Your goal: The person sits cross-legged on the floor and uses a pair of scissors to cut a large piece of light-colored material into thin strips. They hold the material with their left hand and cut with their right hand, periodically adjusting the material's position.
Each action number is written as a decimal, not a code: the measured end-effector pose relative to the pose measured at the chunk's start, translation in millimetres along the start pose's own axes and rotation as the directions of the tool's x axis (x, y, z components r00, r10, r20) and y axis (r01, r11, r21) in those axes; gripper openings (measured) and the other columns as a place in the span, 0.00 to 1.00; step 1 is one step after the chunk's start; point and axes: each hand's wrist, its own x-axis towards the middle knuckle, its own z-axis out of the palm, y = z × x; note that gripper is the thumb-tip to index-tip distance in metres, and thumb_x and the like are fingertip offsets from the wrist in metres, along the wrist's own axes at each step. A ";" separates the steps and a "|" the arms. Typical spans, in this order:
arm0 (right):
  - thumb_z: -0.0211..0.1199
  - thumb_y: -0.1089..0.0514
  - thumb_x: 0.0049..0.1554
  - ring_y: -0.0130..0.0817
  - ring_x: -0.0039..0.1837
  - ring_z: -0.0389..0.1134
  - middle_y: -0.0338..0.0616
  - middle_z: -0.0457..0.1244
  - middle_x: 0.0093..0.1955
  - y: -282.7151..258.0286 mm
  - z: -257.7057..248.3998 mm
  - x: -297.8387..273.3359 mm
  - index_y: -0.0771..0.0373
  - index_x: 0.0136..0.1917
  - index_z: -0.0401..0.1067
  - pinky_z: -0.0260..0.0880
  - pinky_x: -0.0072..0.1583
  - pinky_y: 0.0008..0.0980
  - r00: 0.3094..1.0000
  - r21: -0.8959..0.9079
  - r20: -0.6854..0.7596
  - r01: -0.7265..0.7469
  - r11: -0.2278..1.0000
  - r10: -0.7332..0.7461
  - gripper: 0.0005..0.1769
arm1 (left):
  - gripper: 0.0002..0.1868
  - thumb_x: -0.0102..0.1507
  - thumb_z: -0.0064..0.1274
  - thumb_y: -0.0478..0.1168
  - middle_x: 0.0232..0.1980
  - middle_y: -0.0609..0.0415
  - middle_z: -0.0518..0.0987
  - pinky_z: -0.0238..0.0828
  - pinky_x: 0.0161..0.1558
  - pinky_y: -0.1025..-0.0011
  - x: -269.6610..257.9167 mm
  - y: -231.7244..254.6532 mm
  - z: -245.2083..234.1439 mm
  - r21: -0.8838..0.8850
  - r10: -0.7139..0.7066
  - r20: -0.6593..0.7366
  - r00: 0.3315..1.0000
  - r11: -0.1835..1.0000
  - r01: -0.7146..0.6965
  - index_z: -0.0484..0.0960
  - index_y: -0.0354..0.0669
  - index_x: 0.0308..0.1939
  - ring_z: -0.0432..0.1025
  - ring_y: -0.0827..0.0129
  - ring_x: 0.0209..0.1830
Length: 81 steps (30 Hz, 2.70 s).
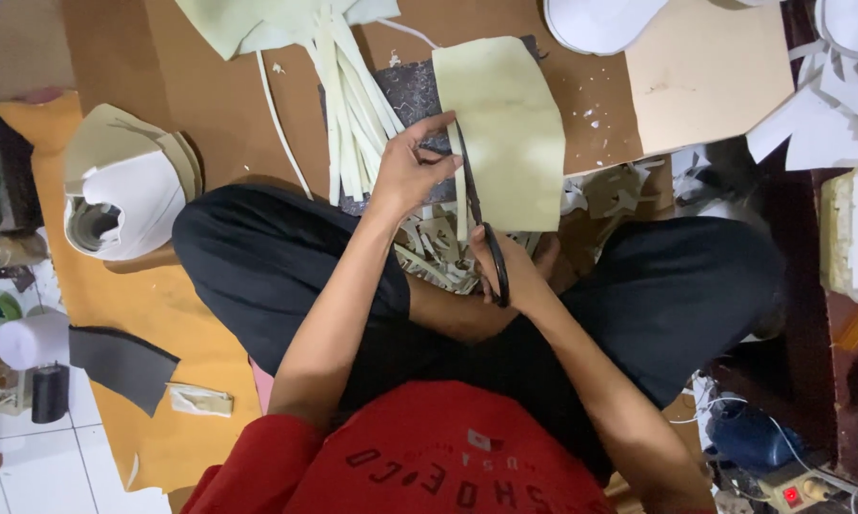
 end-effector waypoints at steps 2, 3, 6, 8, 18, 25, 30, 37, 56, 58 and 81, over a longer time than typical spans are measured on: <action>0.40 0.25 0.66 0.45 0.23 0.69 0.48 0.60 0.21 -9.0 -0.6 -3.9 0.59 0.32 0.65 0.71 0.27 0.35 1.000 0.011 -0.002 0.031 0.999 -0.031 0.40 | 0.31 0.59 0.65 0.30 0.61 0.38 0.78 0.85 0.45 0.66 3.1 -5.4 -1.7 0.006 -0.003 -0.021 1.000 1.000 0.004 0.77 0.41 0.67 0.81 0.64 0.42; 0.40 0.25 0.66 0.45 0.23 0.69 0.48 0.60 0.21 -9.5 -0.2 -3.8 0.59 0.32 0.65 0.71 0.27 0.35 0.999 0.011 0.001 0.032 0.999 -0.032 0.40 | 0.31 0.59 0.65 0.30 0.61 0.38 0.78 0.85 0.45 0.66 3.7 -4.4 -0.8 0.007 -0.003 -0.023 1.000 1.000 0.003 0.77 0.41 0.67 0.81 0.64 0.42; 0.43 0.27 0.67 0.44 0.23 0.69 0.49 0.60 0.19 -17.3 0.2 -9.1 0.57 0.30 0.63 0.70 0.27 0.34 0.999 0.014 -0.022 0.045 0.999 -0.045 0.38 | 0.31 0.57 0.65 0.31 0.61 0.38 0.78 0.86 0.45 0.65 4.6 2.3 0.5 0.027 -0.027 -0.053 0.998 0.999 0.028 0.78 0.42 0.65 0.81 0.64 0.43; 0.44 0.35 0.68 0.48 0.24 0.70 0.56 0.62 0.20 -32.5 -1.5 -17.3 0.66 0.39 0.68 0.71 0.28 0.37 0.999 -0.012 -0.017 0.037 0.999 -0.037 0.34 | 0.35 0.57 0.68 0.30 0.65 0.28 0.73 0.84 0.51 0.57 6.8 13.6 -0.8 0.049 -0.071 -0.037 0.997 0.996 0.073 0.74 0.38 0.69 0.81 0.48 0.50; 0.36 0.21 0.63 0.50 0.29 0.71 0.56 0.62 0.29 -19.1 -7.5 24.9 0.65 0.43 0.66 0.75 0.30 0.43 0.998 -0.017 0.034 -0.060 0.998 0.061 0.43 | 0.29 0.58 0.66 0.31 0.60 0.38 0.78 0.84 0.47 0.67 24.8 -6.4 2.0 0.030 -0.009 -0.140 0.990 0.999 0.014 0.80 0.45 0.64 0.80 0.67 0.44; 0.31 0.21 0.59 0.42 0.25 0.65 0.47 0.58 0.23 -49.5 -5.2 17.7 0.60 0.33 0.62 0.69 0.31 0.35 0.997 -0.178 0.005 -0.077 0.981 0.080 0.43 | 0.33 0.57 0.66 0.31 0.67 0.37 0.73 0.84 0.48 0.71 31.4 2.3 -4.8 0.018 -0.078 -0.113 0.991 0.997 0.080 0.77 0.49 0.66 0.83 0.70 0.40; 0.29 0.21 0.55 0.39 0.21 0.62 0.42 0.54 0.20 -63.6 -3.0 13.2 0.59 0.35 0.59 0.69 0.29 0.31 0.985 -0.262 0.027 -0.158 0.952 0.171 0.40 | 0.29 0.60 0.61 0.33 0.70 0.41 0.75 0.81 0.48 0.73 47.3 -4.6 -9.2 -0.053 -0.058 -0.152 0.987 0.997 0.050 0.75 0.41 0.66 0.84 0.72 0.38; 0.27 0.19 0.52 0.37 0.23 0.61 0.42 0.53 0.21 -95.9 -8.6 18.0 0.59 0.34 0.57 0.68 0.32 0.30 0.977 -0.203 0.053 -0.192 0.960 0.206 0.42 | 0.30 0.59 0.62 0.30 0.69 0.43 0.76 0.82 0.47 0.73 46.3 1.7 -8.1 -0.043 -0.101 -0.129 0.986 0.994 0.097 0.76 0.46 0.66 0.81 0.75 0.34; 0.35 0.27 0.63 0.24 0.47 0.49 0.30 0.43 0.41 -89.4 -16.0 50.7 0.50 0.43 0.45 0.56 0.60 0.30 0.979 0.007 0.139 0.152 0.988 -0.152 0.27 | 0.30 0.59 0.64 0.30 0.69 0.46 0.77 0.80 0.52 0.71 55.1 1.5 -18.1 -0.101 -0.038 -0.140 0.989 0.995 0.023 0.77 0.41 0.66 0.82 0.72 0.44; 0.39 0.29 0.64 0.23 0.48 0.48 0.30 0.42 0.42 -100.9 -14.8 46.6 0.50 0.43 0.45 0.55 0.60 0.30 0.977 0.117 0.162 0.124 0.985 -0.143 0.25 | 0.29 0.59 0.64 0.31 0.69 0.47 0.77 0.81 0.52 0.72 53.4 4.9 -18.6 -0.095 -0.048 -0.151 0.987 0.995 0.034 0.77 0.42 0.66 0.81 0.73 0.43; 0.41 0.20 0.52 0.28 0.28 0.56 0.35 0.53 0.29 -115.1 -30.7 23.5 0.56 0.44 0.64 0.64 0.32 0.30 0.993 -0.120 -0.117 -0.024 0.993 0.009 0.37 | 0.18 0.58 0.52 0.19 0.48 0.52 0.82 0.71 0.42 0.73 42.3 41.4 -58.2 0.621 0.555 -0.287 0.781 0.729 -0.290 0.77 0.44 0.45 0.76 0.67 0.41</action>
